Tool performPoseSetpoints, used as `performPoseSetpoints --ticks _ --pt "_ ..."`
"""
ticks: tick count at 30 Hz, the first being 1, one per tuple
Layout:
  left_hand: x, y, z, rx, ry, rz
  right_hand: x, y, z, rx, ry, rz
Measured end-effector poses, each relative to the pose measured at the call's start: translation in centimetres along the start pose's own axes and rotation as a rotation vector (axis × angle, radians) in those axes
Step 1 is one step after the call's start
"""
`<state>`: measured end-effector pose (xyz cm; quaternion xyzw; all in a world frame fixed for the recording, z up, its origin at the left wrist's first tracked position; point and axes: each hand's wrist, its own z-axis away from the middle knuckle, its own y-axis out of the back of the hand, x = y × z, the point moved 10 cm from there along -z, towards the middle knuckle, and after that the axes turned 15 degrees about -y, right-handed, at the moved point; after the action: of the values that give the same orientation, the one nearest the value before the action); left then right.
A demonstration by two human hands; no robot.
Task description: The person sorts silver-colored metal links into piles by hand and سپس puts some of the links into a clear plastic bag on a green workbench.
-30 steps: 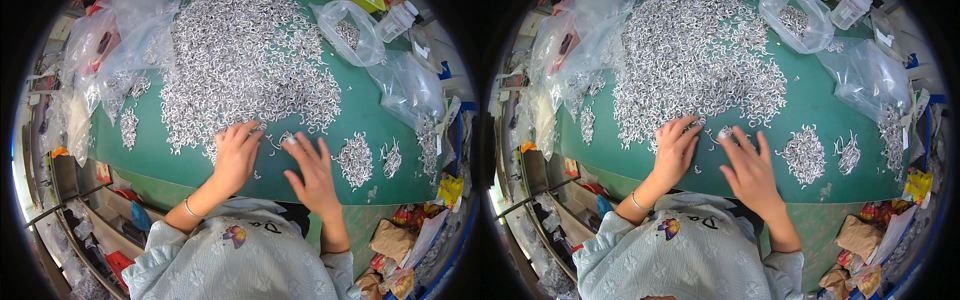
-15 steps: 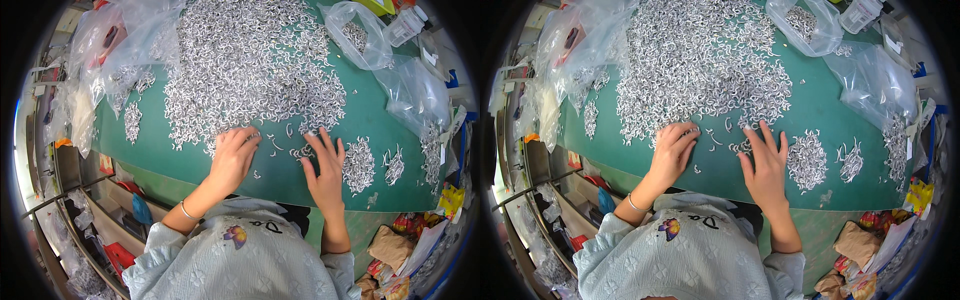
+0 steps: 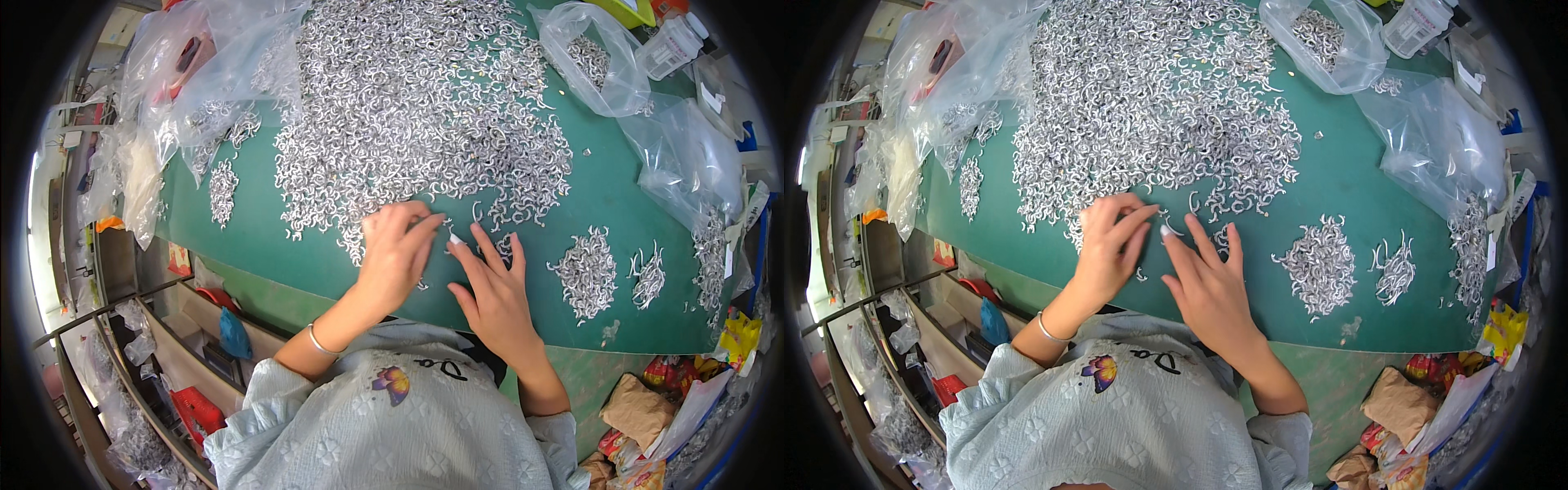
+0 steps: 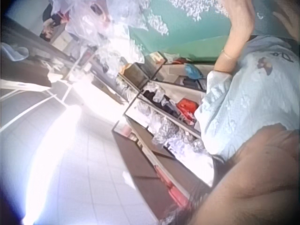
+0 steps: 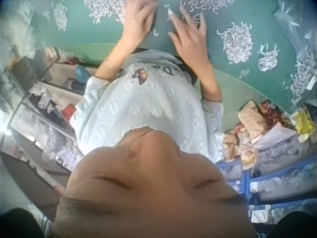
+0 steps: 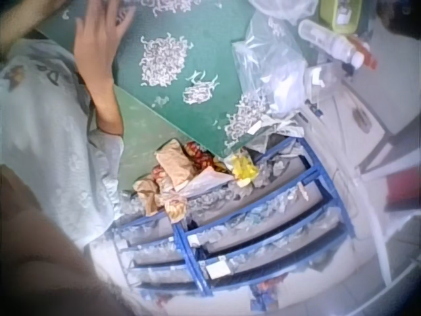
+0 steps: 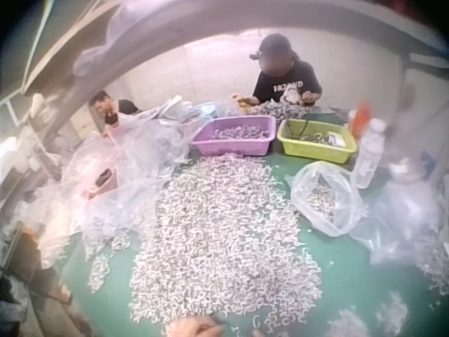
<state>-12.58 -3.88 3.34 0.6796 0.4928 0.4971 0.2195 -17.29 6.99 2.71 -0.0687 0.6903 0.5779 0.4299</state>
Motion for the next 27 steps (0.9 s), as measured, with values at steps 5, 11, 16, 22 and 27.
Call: performPoseSetpoints --ticks 5,11,16,22,27 --pt "-0.4 -0.9 -0.2 -0.054 -0.025 -0.034 2.3 2.3 -0.1 0.235 -0.077 0.049" --pt "0.2 0.7 2.1 -0.016 0.012 0.002 1.0 1.1 0.6 0.139 -0.034 0.039" --pt "1.6 0.0 3.5 -0.049 -0.006 0.094 2.5 2.8 0.5 0.230 -0.127 0.014" --pt "2.4 -0.6 4.7 -0.076 -0.037 0.231 4.6 2.7 -0.2 0.314 -0.252 0.126" --pt "2.8 -0.2 5.5 -0.084 -0.091 0.241 1.1 -0.4 0.5 0.111 -0.133 0.081"
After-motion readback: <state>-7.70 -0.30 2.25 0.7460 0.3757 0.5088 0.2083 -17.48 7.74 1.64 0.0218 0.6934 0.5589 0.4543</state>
